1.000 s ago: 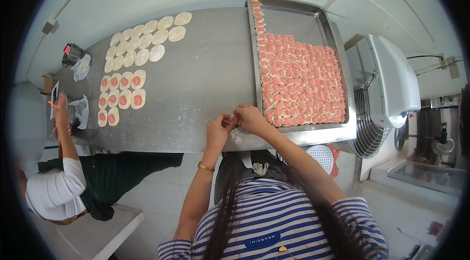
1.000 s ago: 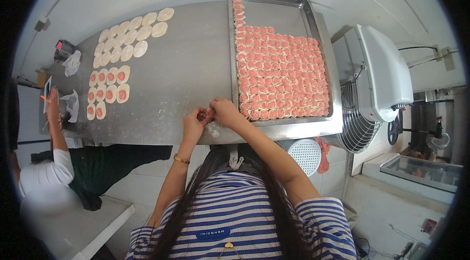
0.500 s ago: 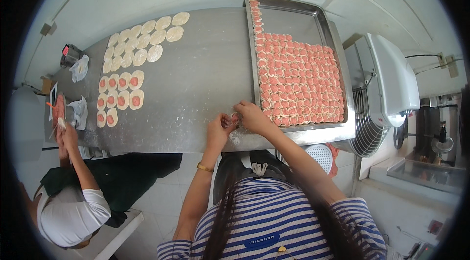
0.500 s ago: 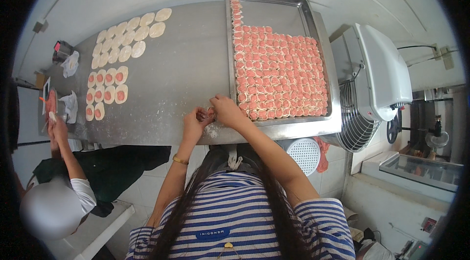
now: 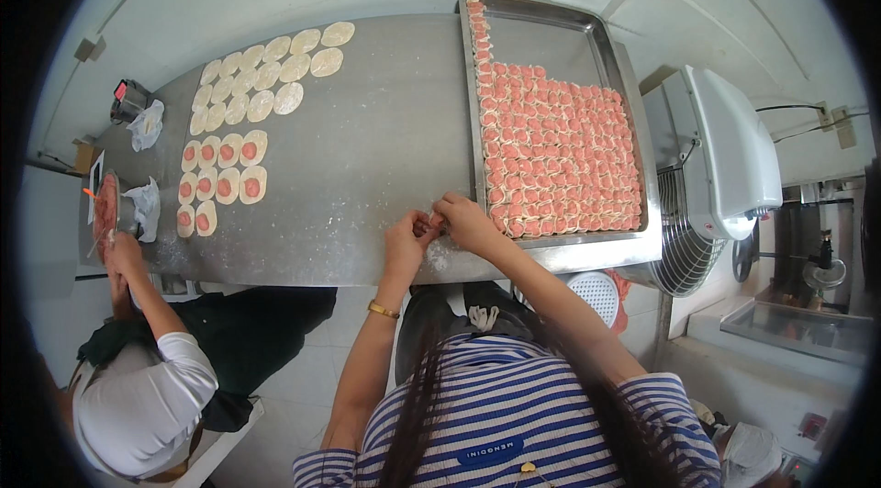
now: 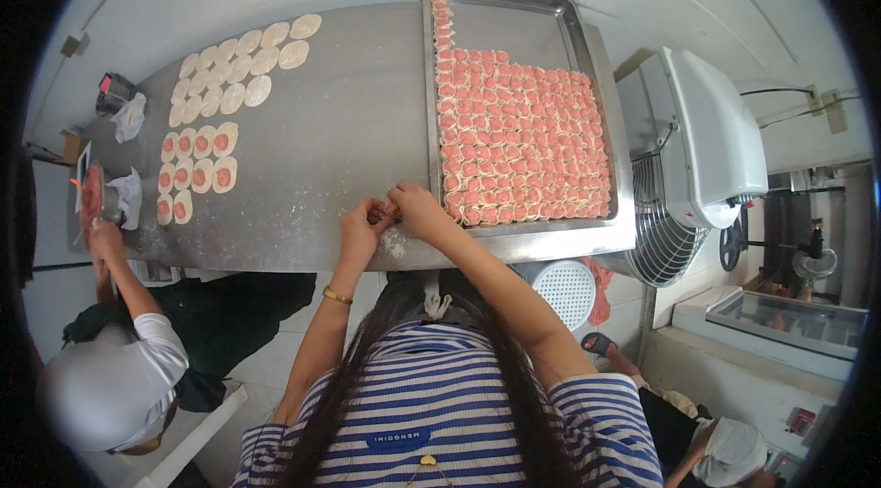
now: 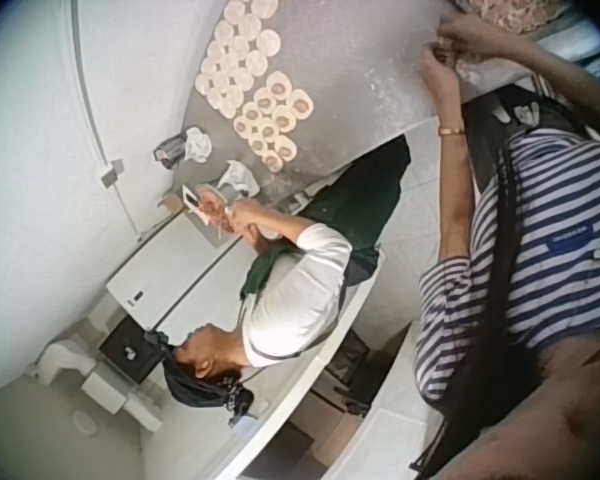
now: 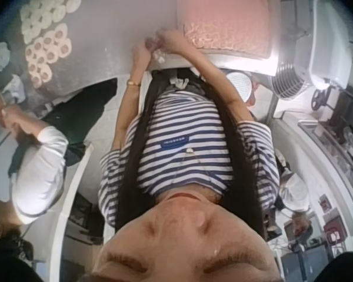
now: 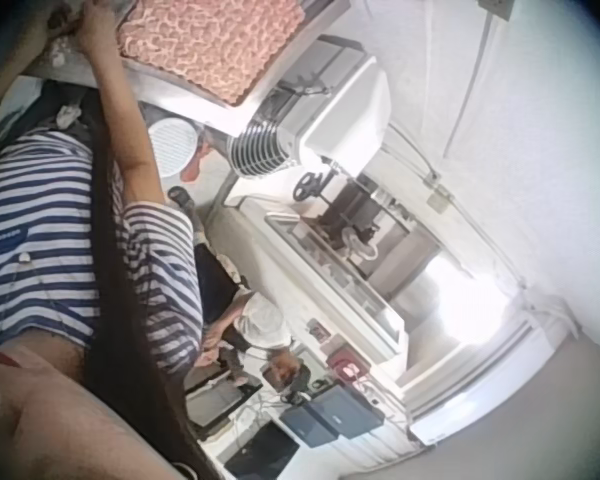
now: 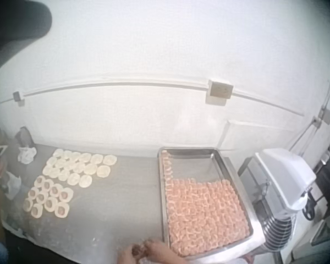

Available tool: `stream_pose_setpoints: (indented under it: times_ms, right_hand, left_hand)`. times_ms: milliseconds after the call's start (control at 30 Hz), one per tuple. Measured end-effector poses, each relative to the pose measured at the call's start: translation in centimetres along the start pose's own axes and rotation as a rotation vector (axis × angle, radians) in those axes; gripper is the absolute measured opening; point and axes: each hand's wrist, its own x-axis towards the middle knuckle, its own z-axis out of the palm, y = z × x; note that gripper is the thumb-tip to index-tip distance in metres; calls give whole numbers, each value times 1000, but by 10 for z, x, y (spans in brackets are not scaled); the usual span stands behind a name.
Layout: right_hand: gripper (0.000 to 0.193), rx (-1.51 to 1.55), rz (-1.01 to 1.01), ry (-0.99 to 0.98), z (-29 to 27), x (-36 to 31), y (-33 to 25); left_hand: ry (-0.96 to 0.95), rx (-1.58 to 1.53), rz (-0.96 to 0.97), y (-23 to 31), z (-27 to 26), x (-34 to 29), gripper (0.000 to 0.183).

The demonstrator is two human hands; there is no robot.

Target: The person places pink filling onto round dough wrappers and folds them into dumplings, arranging the finished pieces on a metal tray. Another person works alongside, also preparing dumplings on the same table.

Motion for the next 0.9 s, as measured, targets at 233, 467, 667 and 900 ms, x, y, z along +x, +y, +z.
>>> stream_pose_setpoints:
  times_ms: [233, 467, 667, 900]
  right_hand:
    - [26, -102, -23, 70, 0, 1, 4]
    - [25, 27, 44, -8, -4, 5, -3]
    - [21, -82, -21, 47, -8, -1, -15]
    - [19, 44, 44, 132, -22, -6, -21]
  left_hand:
    - [45, -63, 88, -5, 2, -1, 24]
    - [26, 0, 77, -6, 0, 4, 22]
    - [44, 38, 48, -4, 4, 5, 18]
    - [90, 59, 107, -18, 7, 7, 25]
